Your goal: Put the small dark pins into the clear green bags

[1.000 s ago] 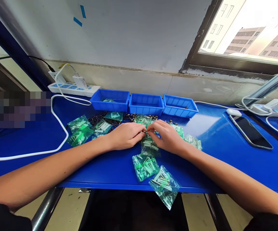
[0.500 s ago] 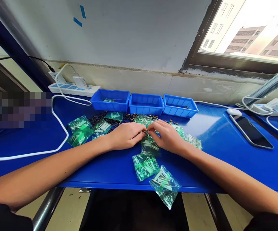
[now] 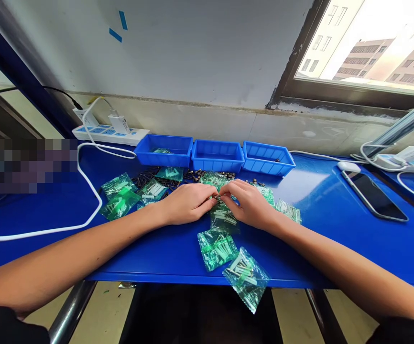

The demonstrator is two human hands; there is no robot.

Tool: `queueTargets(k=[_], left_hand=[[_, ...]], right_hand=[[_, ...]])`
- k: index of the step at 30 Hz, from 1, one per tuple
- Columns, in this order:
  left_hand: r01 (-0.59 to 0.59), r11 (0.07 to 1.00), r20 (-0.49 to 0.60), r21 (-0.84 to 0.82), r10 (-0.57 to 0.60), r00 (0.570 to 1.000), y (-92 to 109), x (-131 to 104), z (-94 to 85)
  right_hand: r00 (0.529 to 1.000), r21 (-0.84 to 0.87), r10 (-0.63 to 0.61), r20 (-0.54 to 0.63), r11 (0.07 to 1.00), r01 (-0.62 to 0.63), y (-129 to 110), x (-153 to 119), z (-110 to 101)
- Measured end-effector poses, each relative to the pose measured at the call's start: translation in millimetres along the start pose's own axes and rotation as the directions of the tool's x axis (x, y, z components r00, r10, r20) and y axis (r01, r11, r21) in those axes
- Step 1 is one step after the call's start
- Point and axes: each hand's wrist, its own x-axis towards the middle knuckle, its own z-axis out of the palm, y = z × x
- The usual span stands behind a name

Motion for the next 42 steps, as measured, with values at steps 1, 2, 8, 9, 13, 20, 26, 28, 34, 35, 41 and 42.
queueTargets(k=[1, 2, 8, 9, 13, 20, 26, 28, 34, 35, 41, 42], left_hand=[[-0.002, 1.0, 0.0, 0.002, 0.002, 1.0, 0.2, -0.1, 0.0], [-0.003, 1.0, 0.0, 0.004, 0.003, 1.0, 0.4, -0.2, 0.0], [0.005, 1.0, 0.011, 0.005, -0.005, 1.0, 0.9, -0.2, -0.5], [0.006, 1.0, 0.012, 0.004, -0.006, 1.0, 0.7, -0.2, -0.5], [0.008, 1.0, 0.009, 0.023, -0.008, 1.0, 0.1, -1.0, 0.3], [0.093, 0.985, -0.013, 0.148, -0.092, 0.996, 8.2, -2.3, 1.3], [0.116, 0.978, -0.023, 0.174, -0.114, 0.993, 14.0, -2.9, 0.6], [0.118, 0.979, -0.029, 0.168, -0.114, 0.993, 13.9, -2.8, 1.3], [0.131, 0.985, -0.17, 0.109, -0.112, 0.979, 10.3, -6.6, -0.5], [0.094, 0.992, -0.246, 0.087, -0.07, 0.967, 12.0, -9.1, -2.3], [-0.522, 0.852, -0.093, 0.049, 0.524, 0.847, 48.9, -32.9, -4.3], [-0.59, 0.807, -0.014, 0.03, 0.591, 0.807, 55.2, -35.5, -1.4]], right_hand=[[1.0, 0.001, 0.002, 0.002, 1.0, -0.002, -0.1, 0.1, 0.0], [1.0, 0.002, 0.002, 0.004, 1.0, -0.002, -0.2, 0.1, 0.1], [1.0, -0.007, -0.016, -0.015, 1.0, 0.016, -0.2, 0.4, -0.1], [1.0, -0.008, -0.014, -0.014, 1.0, 0.014, 0.1, 0.3, 0.0], [1.0, -0.001, -0.003, 0.002, 1.0, 0.003, 1.5, 0.5, 1.7], [0.991, -0.037, 0.058, 0.12, 0.998, -0.054, 1.4, 5.1, 1.1], [0.991, -0.072, 0.045, 0.128, 0.997, -0.036, 0.6, 7.0, -0.2], [0.99, -0.086, 0.049, 0.132, 0.996, -0.037, 1.2, 7.2, 0.3], [0.986, -0.101, 0.076, 0.146, 0.993, -0.061, 1.2, 7.6, -0.6], [0.985, -0.104, 0.082, 0.15, 0.992, -0.067, 1.0, 7.6, -1.1], [0.977, -0.124, 0.102, 0.185, 0.989, -0.08, -0.2, 8.4, -2.4], [0.978, -0.124, 0.102, 0.184, 0.989, -0.08, -0.3, 8.5, -2.2]])
